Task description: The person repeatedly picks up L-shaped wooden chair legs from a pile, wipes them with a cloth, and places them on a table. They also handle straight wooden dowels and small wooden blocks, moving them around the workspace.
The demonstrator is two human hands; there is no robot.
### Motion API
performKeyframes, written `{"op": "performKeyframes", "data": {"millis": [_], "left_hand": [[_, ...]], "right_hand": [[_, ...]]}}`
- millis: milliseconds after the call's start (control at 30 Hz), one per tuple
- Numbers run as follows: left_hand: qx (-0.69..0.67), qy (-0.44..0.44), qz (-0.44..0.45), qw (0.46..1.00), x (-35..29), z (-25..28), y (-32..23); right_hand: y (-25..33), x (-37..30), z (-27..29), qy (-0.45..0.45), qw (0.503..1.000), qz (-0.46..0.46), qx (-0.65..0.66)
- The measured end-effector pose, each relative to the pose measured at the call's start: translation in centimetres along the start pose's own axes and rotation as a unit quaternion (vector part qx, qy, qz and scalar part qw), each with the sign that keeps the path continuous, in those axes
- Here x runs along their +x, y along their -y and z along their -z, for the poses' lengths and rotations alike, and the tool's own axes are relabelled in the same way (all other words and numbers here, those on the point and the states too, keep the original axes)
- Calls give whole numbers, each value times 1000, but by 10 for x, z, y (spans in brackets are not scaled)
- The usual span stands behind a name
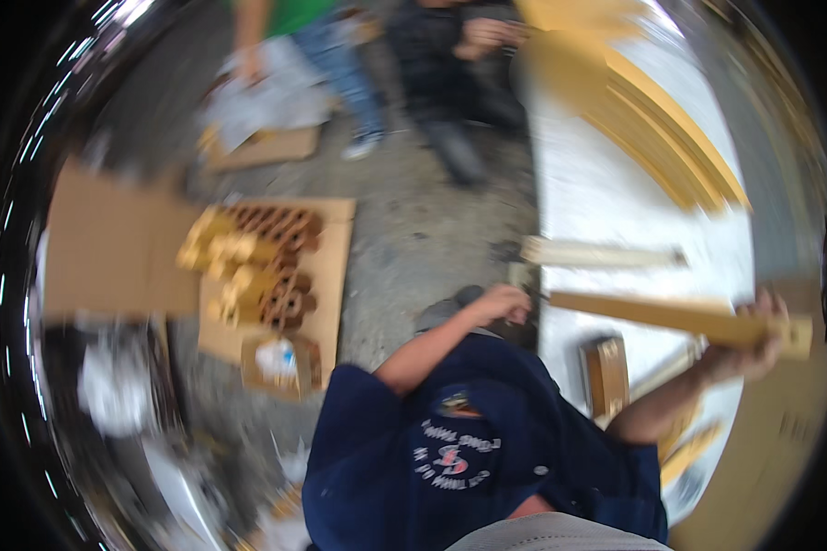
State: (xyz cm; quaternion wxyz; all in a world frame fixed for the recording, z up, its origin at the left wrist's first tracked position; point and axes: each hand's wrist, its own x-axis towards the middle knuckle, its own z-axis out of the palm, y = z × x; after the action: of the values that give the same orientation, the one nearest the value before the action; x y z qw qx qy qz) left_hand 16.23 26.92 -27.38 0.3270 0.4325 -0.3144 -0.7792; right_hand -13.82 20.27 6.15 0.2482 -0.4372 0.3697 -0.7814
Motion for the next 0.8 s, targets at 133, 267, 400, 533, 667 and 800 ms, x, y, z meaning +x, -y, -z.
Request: {"op": "performKeyframes", "data": {"millis": [133,267,400,533,667,800], "left_hand": [[70,-87,40,993,-1,14,-4],[151,-104,56,981,-6,5,-18],[259,6,-27,966,2,-20,-45],[453,156,-150,865,20,-66,-104],[577,278,-265,721,46,-103,-144],[559,289,-295,719,60,-128,-135]], "right_hand": [[9,-27,0,8,999,13,45],[23,-76,19,-51,997,58,25],[13,-130,42,-63,992,26,-106],[11,-157,48,-88,989,-21,-117],[13,-164,49,-111,983,-44,-136],[8,-159,39,-143,979,-43,-137]]}}
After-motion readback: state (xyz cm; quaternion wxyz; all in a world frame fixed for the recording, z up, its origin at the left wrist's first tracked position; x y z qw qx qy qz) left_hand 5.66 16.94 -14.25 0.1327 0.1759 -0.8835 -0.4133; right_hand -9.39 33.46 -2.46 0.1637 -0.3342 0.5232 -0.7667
